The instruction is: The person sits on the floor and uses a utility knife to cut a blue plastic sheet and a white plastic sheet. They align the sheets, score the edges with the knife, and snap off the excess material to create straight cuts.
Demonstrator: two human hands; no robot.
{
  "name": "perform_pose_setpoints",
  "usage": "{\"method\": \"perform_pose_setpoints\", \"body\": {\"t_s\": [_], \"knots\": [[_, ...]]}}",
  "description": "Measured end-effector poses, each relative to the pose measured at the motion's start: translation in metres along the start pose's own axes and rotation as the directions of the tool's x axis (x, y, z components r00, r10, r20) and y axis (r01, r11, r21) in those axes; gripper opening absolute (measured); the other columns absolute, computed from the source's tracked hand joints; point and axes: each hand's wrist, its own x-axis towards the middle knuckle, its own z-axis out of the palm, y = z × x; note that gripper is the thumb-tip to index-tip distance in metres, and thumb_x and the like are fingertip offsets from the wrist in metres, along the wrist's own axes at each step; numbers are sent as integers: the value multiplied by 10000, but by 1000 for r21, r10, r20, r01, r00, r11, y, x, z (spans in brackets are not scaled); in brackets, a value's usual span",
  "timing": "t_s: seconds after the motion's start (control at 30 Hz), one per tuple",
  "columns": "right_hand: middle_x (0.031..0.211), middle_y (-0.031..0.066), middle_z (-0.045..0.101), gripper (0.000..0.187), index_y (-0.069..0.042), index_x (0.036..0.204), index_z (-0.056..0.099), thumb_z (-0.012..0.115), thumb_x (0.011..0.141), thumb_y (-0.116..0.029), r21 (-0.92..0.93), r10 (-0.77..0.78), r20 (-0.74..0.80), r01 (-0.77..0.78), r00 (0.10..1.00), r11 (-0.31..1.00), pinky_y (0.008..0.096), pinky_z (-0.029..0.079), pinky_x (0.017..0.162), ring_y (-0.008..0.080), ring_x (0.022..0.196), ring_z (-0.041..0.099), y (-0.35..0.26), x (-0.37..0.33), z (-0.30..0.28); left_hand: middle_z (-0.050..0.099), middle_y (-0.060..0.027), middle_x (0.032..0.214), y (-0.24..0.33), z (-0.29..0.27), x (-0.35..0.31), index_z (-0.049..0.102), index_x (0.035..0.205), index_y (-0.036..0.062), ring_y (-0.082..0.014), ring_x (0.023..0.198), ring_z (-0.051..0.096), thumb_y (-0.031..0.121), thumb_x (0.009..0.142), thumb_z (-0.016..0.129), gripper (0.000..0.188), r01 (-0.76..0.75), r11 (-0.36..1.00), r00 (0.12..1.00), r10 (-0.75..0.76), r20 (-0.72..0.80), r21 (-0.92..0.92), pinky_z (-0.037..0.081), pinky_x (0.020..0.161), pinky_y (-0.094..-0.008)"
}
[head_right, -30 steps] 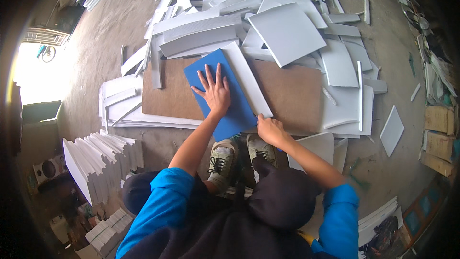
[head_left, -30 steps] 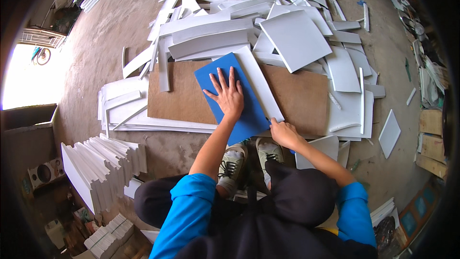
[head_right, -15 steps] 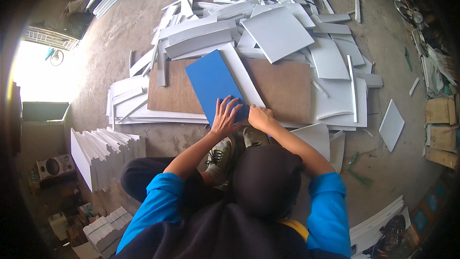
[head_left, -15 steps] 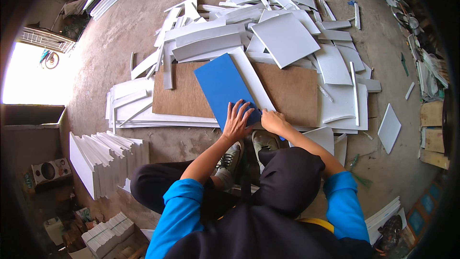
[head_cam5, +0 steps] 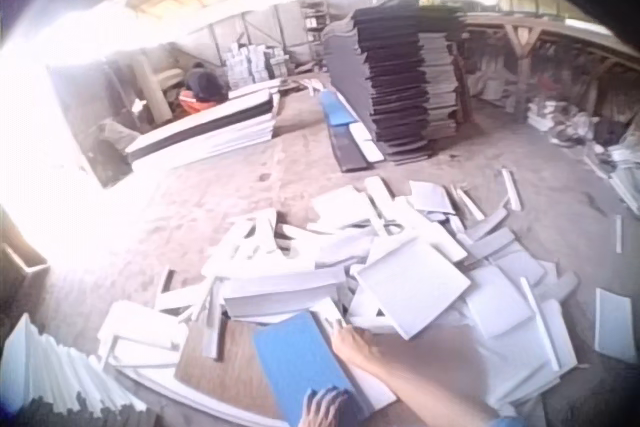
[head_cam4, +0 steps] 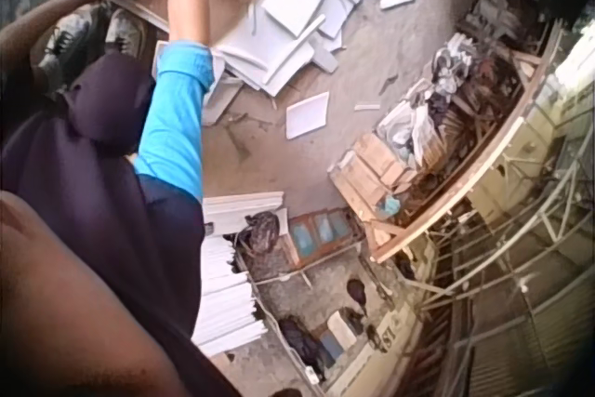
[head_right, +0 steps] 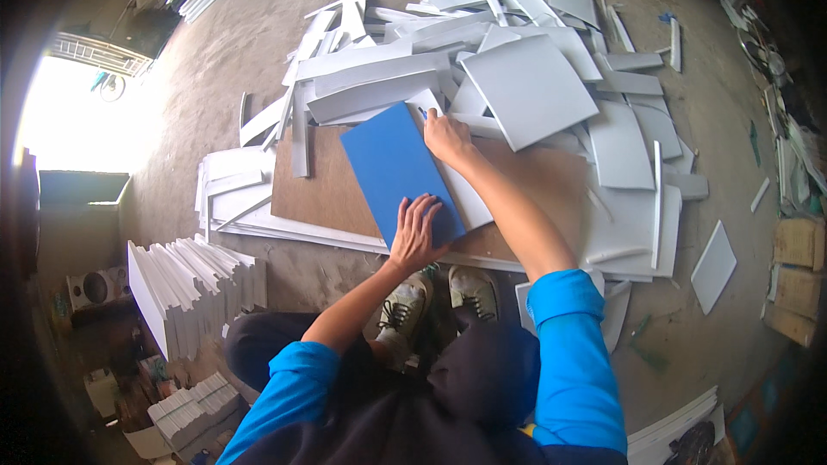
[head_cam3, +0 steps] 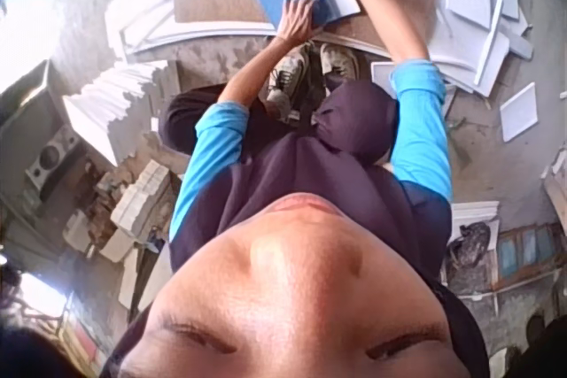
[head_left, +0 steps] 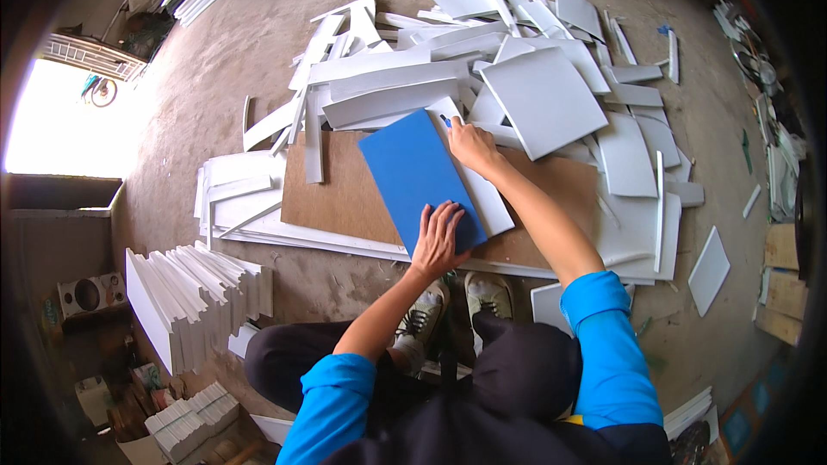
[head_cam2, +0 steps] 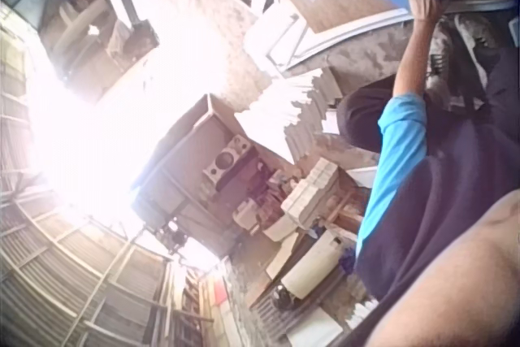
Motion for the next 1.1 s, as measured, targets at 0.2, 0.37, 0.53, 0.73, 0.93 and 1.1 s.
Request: {"method": "perform_pose_setpoints", "body": {"t_s": [0.2,0.37,0.53,0.73,0.93,1.1], "knots": [[747,221,623,264,8,953,479,405,891,-236,14,-30,51,29,998,999,452,505,640,360,730,630,-12,42,22,339,-145,1292,-5,0,1,319,1272,5,-289,1247,297,329,577,726,868,45,998,998,-42,51,-51,182,1045,-510],[797,252,615,254,18,947,504,421,856,-204,22,32,116,-35,993,999,457,493,707,368,801,621,-17,48,24,338,-145,1290,-5,-2,1,309,1282,7,-289,1248,297,335,569,734,893,53,997,997,-50,64,-56,184,1044,-514],[919,248,613,279,13,935,590,402,784,-126,53,118,230,-133,966,990,440,481,773,365,901,603,-14,58,13,344,-140,1287,-5,-1,3,315,1280,9,-291,1245,300,341,571,734,888,36,998,998,-33,47,-47,186,1046,-509],[976,227,604,283,-24,924,628,425,782,-159,19,150,443,-176,884,984,461,463,801,377,942,580,-15,-23,-4,362,-140,1271,-6,5,0,338,1255,8,-294,1227,318,335,597,724,831,47,999,999,-47,-6,-4,190,1042,-509],[816,284,596,232,24,944,472,415,848,-179,51,117,414,-152,903,987,504,473,704,417,808,596,9,-163,-3,353,-139,1277,4,0,2,322,1257,7,-300,1227,314,287,568,750,858,46,999,999,-46,5,-1,184,1045,-506],[729,271,598,227,28,934,460,417,860,-183,68,148,398,-189,906,980,506,477,674,419,752,602,5,-194,-11,353,-138,1272,4,6,2,325,1255,4,-300,1227,311,290,576,746,848,24,999,999,-23,-34,31,179,1047,-507]]}}
